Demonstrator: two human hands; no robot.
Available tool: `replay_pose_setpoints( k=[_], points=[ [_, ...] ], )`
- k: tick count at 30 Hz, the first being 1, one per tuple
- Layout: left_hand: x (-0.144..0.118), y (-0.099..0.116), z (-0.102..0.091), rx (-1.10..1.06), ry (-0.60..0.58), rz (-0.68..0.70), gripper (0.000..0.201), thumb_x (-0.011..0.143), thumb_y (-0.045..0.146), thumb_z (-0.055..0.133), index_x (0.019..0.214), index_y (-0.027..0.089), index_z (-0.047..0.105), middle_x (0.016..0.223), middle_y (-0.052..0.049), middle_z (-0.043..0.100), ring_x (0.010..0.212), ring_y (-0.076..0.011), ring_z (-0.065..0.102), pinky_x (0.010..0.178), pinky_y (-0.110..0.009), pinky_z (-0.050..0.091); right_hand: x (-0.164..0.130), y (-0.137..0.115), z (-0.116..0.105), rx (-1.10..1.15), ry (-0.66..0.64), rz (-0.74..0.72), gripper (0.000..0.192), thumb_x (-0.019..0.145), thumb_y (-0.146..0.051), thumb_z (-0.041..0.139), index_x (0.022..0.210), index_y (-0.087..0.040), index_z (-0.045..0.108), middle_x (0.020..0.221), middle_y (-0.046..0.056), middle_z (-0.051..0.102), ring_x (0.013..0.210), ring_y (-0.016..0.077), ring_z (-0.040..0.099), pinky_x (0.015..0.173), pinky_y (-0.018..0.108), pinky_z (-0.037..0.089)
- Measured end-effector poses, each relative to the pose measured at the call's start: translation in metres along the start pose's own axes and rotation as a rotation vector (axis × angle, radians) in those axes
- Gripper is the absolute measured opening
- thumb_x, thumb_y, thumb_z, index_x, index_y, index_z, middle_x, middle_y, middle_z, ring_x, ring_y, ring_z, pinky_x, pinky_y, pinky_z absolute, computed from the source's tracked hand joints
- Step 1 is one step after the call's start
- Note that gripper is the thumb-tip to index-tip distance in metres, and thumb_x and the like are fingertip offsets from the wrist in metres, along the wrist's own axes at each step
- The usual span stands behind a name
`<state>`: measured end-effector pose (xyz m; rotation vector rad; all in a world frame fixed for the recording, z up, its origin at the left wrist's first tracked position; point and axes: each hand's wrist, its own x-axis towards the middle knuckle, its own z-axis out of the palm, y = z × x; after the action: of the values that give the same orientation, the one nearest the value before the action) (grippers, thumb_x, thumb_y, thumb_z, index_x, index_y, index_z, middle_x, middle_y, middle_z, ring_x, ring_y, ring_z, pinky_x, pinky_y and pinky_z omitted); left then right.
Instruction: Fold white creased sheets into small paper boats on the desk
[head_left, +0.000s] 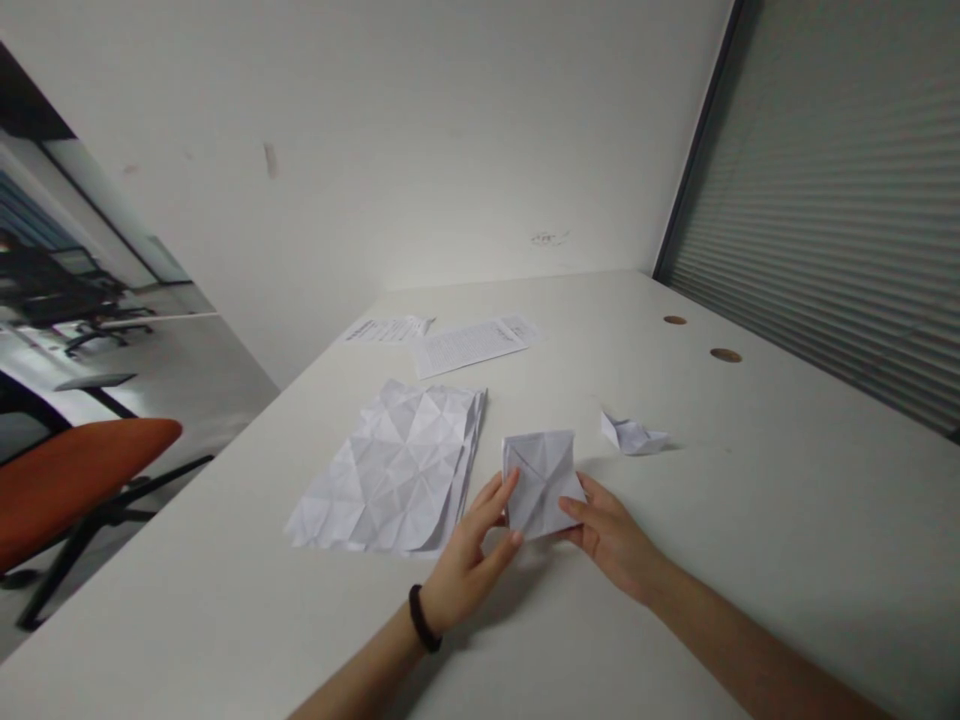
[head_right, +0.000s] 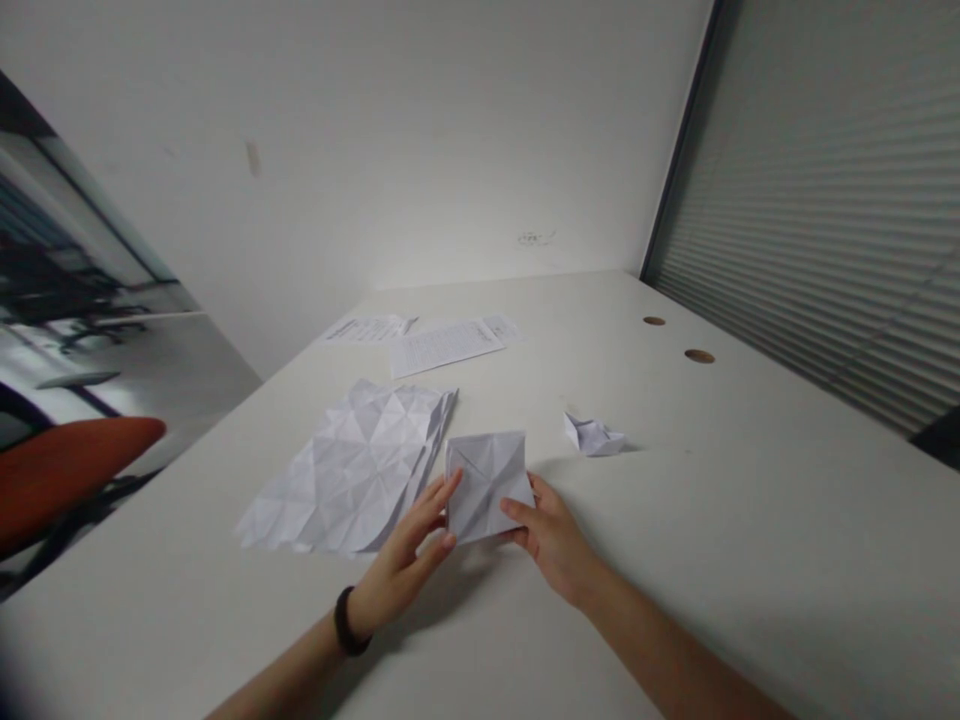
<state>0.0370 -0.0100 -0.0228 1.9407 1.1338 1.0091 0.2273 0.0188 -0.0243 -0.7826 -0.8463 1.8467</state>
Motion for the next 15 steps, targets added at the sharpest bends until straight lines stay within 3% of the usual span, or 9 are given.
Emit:
replay_pose_setpoints(
  k=[5,8,11,15],
  points=[
    [0.001,0.001,-0.002,0.181,-0.21,0.124,0.058,0.085,0.03,0.048,0.138,0.021,0.024,0.143,-0.01,0.027,0.131,-0.0236,0.025,0.105,-0.041,0.028,0.008,-0.001,-0.012,-0.055,0.215,-0.105,0.046,0.06,-0.031,0.073,0.1,-0.019,0.054,0.091,0.004,0.068,0.081,0.02,0.063,0.071,0.033,0.05],
    [0.003,0.003,-0.002,0.237,-0.283,0.18,0.058,0.083,0.028,0.051,0.136,0.019,0.028,0.138,-0.012,0.037,0.125,-0.0233,0.036,0.103,-0.038,0.033,0.012,-0.003,-0.021,-0.25,0.237,-0.168,0.044,0.06,-0.034,0.074,0.096,-0.016,0.057,0.088,0.005,0.068,0.08,0.0225,0.063,0.071,0.035,0.05],
    [0.003,0.003,0.0,0.244,-0.293,0.202,0.056,0.083,0.027,0.051,0.134,0.019,0.032,0.131,-0.012,0.045,0.12,-0.0221,0.043,0.1,-0.036,0.037,0.012,-0.005,-0.023,-0.412,0.285,-0.229,0.042,0.055,-0.033,0.077,0.088,-0.015,0.059,0.083,0.005,0.068,0.076,0.0214,0.062,0.072,0.035,0.048],
    [0.001,0.002,0.0,0.253,-0.21,0.212,0.061,0.083,0.027,0.051,0.138,0.02,0.023,0.136,-0.012,0.038,0.124,-0.023,0.038,0.101,-0.038,0.034,0.009,-0.007,-0.018,-0.141,0.292,-0.239,0.055,0.054,-0.032,0.077,0.102,-0.022,0.052,0.089,0.002,0.065,0.078,0.0177,0.061,0.069,0.031,0.049]
  ],
)
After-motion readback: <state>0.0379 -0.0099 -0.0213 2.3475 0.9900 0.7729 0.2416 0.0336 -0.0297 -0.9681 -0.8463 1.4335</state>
